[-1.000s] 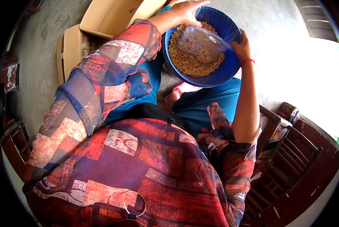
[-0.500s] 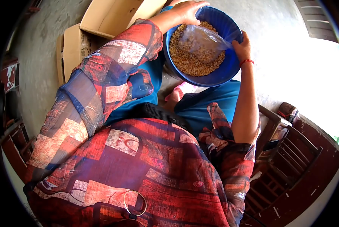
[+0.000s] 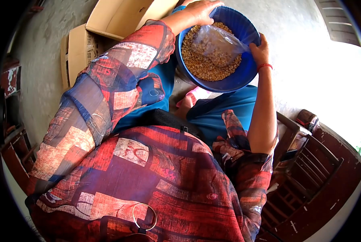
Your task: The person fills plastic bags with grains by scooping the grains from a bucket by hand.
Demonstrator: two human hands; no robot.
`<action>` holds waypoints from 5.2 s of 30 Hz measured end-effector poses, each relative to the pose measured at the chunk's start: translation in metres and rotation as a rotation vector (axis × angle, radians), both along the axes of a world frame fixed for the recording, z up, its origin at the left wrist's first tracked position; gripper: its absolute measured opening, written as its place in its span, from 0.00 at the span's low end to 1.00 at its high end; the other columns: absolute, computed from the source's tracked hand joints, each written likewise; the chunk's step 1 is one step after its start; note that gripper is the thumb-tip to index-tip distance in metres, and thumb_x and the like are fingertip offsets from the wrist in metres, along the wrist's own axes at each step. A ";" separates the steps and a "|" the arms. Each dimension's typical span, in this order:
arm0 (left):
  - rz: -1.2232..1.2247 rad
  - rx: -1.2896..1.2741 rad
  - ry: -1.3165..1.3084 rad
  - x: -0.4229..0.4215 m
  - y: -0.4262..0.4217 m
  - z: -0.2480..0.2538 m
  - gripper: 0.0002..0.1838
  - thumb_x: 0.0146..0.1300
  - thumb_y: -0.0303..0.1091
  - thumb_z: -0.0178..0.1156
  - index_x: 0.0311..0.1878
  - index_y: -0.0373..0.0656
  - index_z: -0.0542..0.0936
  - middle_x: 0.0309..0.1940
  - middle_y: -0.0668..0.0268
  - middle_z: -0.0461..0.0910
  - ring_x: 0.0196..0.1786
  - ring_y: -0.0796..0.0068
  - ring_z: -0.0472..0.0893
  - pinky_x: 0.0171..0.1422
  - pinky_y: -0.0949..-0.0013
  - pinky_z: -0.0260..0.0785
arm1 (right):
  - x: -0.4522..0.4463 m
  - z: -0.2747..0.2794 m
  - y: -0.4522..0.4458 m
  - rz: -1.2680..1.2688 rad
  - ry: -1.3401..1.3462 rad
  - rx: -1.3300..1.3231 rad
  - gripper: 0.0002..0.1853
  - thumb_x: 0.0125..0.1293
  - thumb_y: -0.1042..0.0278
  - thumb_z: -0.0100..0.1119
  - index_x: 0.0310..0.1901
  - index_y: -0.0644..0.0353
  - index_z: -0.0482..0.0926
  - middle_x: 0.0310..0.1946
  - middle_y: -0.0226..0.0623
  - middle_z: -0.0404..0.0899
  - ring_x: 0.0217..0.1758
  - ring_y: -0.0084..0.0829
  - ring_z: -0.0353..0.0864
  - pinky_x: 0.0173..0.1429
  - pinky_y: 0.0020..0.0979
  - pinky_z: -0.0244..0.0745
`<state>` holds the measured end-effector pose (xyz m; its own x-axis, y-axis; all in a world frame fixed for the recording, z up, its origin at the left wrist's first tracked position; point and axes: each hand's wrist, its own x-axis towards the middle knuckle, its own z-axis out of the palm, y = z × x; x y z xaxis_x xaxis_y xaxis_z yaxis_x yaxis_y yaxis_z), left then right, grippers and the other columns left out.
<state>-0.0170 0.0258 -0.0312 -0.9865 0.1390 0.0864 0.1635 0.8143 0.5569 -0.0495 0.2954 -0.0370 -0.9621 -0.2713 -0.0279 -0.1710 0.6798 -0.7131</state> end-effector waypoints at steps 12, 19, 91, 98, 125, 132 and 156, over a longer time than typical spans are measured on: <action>0.013 -0.010 0.035 -0.001 0.001 -0.004 0.30 0.44 0.29 0.59 0.55 0.51 0.68 0.38 0.56 0.78 0.43 0.54 0.77 0.44 0.53 0.71 | -0.002 -0.004 0.002 -0.006 0.019 -0.006 0.22 0.45 0.69 0.54 0.46 0.61 0.75 0.33 0.43 0.80 0.37 0.35 0.80 0.44 0.31 0.73; 0.019 -0.015 0.031 -0.001 0.001 -0.003 0.29 0.44 0.29 0.59 0.55 0.51 0.68 0.38 0.56 0.78 0.43 0.54 0.78 0.43 0.54 0.71 | -0.001 -0.002 0.001 -0.011 -0.006 -0.018 0.22 0.45 0.70 0.54 0.47 0.60 0.75 0.34 0.43 0.80 0.38 0.34 0.80 0.45 0.31 0.73; -0.008 0.020 0.065 -0.009 0.000 -0.016 0.25 0.46 0.28 0.57 0.52 0.50 0.70 0.36 0.56 0.78 0.42 0.55 0.78 0.43 0.57 0.71 | 0.049 0.076 -0.049 0.226 0.221 -0.099 0.11 0.58 0.78 0.48 0.40 0.59 0.78 0.34 0.35 0.78 0.33 0.26 0.77 0.36 0.26 0.72; -0.013 0.023 -0.060 -0.005 0.001 -0.005 0.32 0.45 0.29 0.59 0.57 0.51 0.66 0.41 0.56 0.76 0.46 0.55 0.76 0.48 0.55 0.68 | 0.078 0.011 -0.088 0.974 -0.283 0.552 0.14 0.57 0.69 0.52 0.46 0.57 0.76 0.40 0.44 0.78 0.43 0.38 0.78 0.47 0.34 0.71; 0.020 0.036 -0.071 -0.005 0.004 -0.003 0.30 0.45 0.27 0.58 0.57 0.52 0.67 0.40 0.57 0.77 0.46 0.56 0.76 0.46 0.56 0.69 | 0.087 0.014 -0.074 0.675 -1.097 0.246 0.10 0.60 0.63 0.55 0.36 0.62 0.77 0.26 0.34 0.77 0.22 0.23 0.77 0.25 0.23 0.75; 0.019 0.016 -0.112 -0.004 0.003 0.002 0.31 0.46 0.28 0.59 0.57 0.52 0.67 0.41 0.57 0.77 0.46 0.56 0.76 0.47 0.56 0.69 | 0.057 0.092 -0.072 0.424 -0.785 -0.183 0.09 0.63 0.68 0.51 0.40 0.62 0.76 0.29 0.30 0.77 0.31 0.20 0.77 0.35 0.21 0.75; 0.030 0.062 -0.054 -0.006 0.004 -0.005 0.30 0.44 0.28 0.59 0.55 0.52 0.68 0.39 0.58 0.78 0.45 0.55 0.77 0.45 0.56 0.69 | 0.093 -0.093 -0.109 1.138 -0.531 0.427 0.24 0.53 0.70 0.54 0.54 0.56 0.70 0.51 0.47 0.72 0.55 0.44 0.70 0.58 0.37 0.65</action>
<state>-0.0231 0.0301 -0.0361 -0.9936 0.1055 0.0407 0.1082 0.7821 0.6137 0.0433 0.1860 -0.1298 -0.0512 -0.7895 -0.6116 -0.5599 0.5298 -0.6370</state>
